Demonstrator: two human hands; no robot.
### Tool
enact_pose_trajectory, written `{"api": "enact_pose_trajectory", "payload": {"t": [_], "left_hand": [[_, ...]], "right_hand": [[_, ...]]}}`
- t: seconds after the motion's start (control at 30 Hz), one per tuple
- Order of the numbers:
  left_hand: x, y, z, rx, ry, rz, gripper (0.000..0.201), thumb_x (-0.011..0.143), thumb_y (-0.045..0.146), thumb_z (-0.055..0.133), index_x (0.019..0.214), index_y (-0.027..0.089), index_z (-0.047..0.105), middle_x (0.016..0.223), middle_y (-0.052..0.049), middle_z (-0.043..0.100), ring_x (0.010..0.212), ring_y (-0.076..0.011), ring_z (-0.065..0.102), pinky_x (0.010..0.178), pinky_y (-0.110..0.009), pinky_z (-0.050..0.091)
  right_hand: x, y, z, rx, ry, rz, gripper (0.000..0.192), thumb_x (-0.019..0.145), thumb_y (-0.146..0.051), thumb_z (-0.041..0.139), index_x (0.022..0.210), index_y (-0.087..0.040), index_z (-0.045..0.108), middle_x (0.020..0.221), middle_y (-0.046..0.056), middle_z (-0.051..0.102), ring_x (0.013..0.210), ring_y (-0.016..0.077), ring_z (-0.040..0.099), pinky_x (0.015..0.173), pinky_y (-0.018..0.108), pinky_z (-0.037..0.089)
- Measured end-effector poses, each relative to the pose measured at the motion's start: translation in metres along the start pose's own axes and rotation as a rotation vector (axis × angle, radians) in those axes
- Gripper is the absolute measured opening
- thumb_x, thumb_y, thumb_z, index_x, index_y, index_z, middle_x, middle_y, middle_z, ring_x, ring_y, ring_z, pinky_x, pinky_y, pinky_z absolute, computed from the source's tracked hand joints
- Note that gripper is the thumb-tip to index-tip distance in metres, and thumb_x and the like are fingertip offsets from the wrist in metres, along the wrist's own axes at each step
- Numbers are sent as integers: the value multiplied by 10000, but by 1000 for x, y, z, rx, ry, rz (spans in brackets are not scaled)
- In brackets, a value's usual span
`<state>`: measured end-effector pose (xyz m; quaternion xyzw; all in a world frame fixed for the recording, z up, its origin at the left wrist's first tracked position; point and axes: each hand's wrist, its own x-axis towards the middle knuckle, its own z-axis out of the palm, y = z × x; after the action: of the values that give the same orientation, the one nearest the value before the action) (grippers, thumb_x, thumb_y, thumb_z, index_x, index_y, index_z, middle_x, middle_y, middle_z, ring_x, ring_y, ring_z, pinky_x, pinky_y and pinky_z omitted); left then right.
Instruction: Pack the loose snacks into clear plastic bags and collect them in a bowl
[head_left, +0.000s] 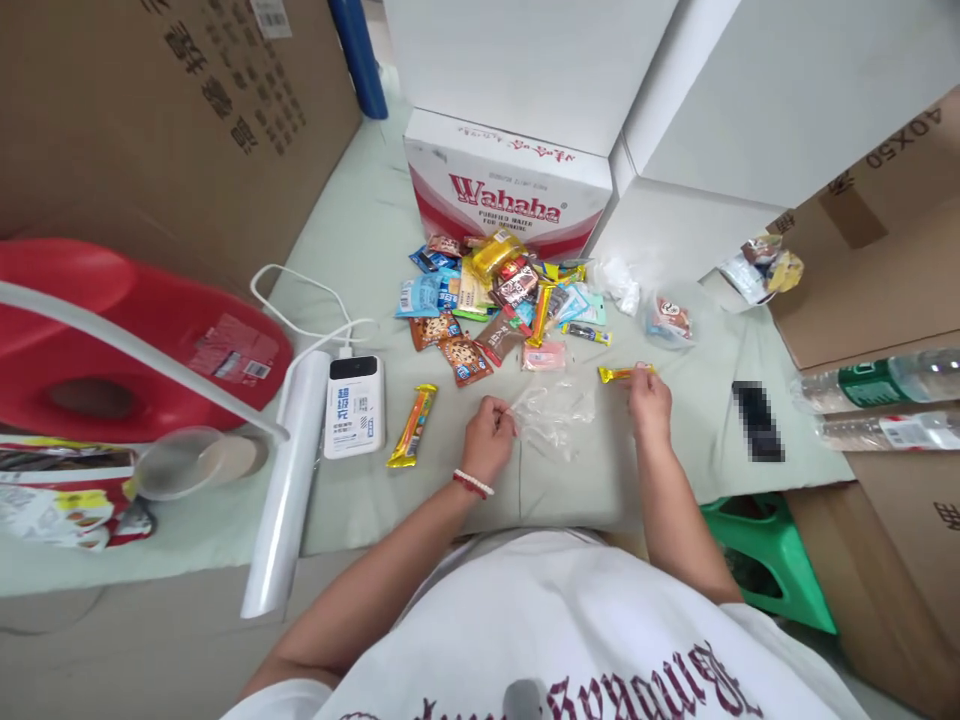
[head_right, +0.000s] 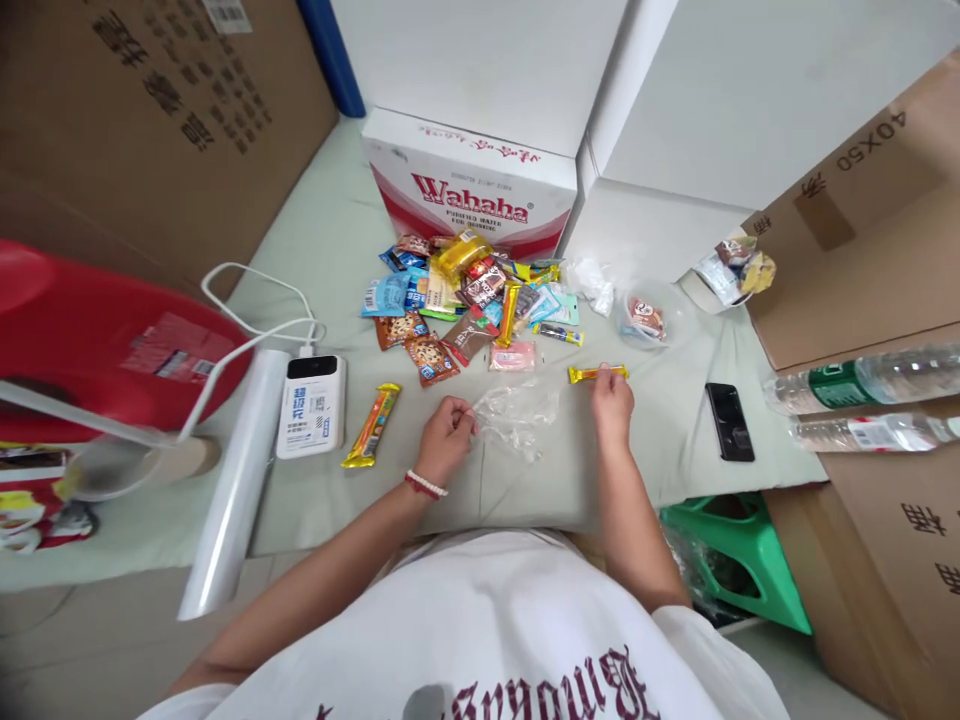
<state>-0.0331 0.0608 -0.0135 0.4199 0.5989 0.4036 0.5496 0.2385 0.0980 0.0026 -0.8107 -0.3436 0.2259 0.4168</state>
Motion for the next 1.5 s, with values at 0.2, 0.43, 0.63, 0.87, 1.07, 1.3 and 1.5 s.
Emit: {"api": "enact_pose_trajectory", "payload": {"t": [0.2,0.43,0.63,0.87,1.07,1.3,1.5], "left_hand": [[-7,3,-4,100,-42,11,101,812,255,623,852,238,532,679,33,598,629,-167,536,648,-273,396],[-19,51,-6,125,-3,380,82,815,232,679,897,229,682,946,-57,640,815,-198,536,786,-331,451],[20,70,44,-300,-152,130,303,785,467,766,802,188,650,767,6,629,709,-125,516,687,-253,432],[36,61,51,-476,-155,-23,294,705,424,806,776,168,681,698,17,640,527,-66,437,528,-227,333],[28,66,36,-503,-228,-54,310,740,445,779,817,154,707,784,-28,715,490,-52,436,497,-228,324],[24,66,33,-337,-177,125,274,826,449,731,785,185,671,790,-15,687,688,-115,569,660,-238,473],[33,74,0,-681,88,-134,289,888,416,686,873,238,458,772,58,591,637,-84,586,626,-208,501]], "right_hand": [[-47,-12,6,188,-465,100,536,751,-692,702,878,-171,721,628,1,620,470,113,359,461,261,284],[-74,-38,15,-157,-153,-546,393,960,-397,526,1235,-235,754,881,46,671,675,162,540,730,309,477],[-91,-43,17,-411,-91,-775,398,1019,-304,454,1249,-293,778,845,66,649,718,178,564,605,260,377],[-95,-41,15,-403,-194,-725,341,1031,-321,487,1207,-302,779,895,68,669,733,181,587,626,265,380],[-86,-54,7,-60,-296,-586,402,1030,-523,508,1079,-223,769,905,63,705,728,185,587,713,310,463],[-61,-67,20,57,-306,-469,378,898,-581,678,928,-212,751,1044,79,666,793,177,576,705,314,460],[-53,-70,13,289,-222,-428,340,951,-567,630,900,-232,647,1097,54,681,1047,201,646,891,349,528]]}}
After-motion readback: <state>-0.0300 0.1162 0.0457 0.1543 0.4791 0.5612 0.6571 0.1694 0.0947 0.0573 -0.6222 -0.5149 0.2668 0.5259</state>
